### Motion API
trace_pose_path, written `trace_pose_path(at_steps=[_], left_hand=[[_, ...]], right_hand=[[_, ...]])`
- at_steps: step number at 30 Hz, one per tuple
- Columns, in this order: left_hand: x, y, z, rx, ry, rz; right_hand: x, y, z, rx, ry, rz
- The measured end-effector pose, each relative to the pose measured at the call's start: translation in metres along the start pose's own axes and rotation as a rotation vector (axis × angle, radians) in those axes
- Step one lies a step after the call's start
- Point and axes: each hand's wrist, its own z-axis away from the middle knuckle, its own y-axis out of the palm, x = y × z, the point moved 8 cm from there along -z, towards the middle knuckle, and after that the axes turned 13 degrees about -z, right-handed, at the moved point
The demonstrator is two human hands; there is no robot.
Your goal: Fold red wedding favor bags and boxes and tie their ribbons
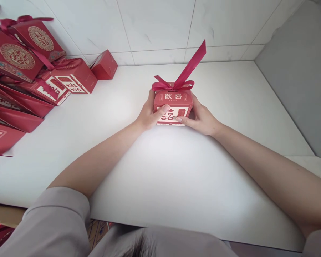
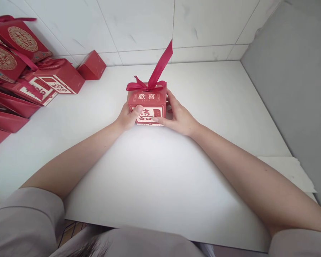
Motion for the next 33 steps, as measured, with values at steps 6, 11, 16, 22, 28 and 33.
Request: trace_pose_path(at_steps=[6,11,16,22,28,33], left_hand=[[0.0004,-0.0009,0.0002,-0.011,-0.008,-0.002],[0.0053,-0.0007,0.0011,-0.006,-0.048,0.0],[0.0038,0.0008,0.0008,-0.001,-0.049,0.038],[0.0001,0.001,-0.0008,-0.017,-0.037,0.061],[0.0016,0.002,-0.0013,-0.01,-0.041,0.072],[0.0031,0.002,-0.0007,-0.009,-0.043,0.057]], right_hand=[[0.0004,0.0,0.0003,0.005,-0.01,0.007],[0.0008,-0.0004,-0.0001,0.01,-0.017,0.024],[0.0001,-0.0011,-0.0005,-0.001,-0.007,0.03],[-0.0009,-0.0009,0.0003,0.01,-0.012,0.025],[-0.0006,-0.0012,0.0006,0.009,0.0,0.043],[0.0001,-0.0015,0.0007,0.009,0.002,0.057]])
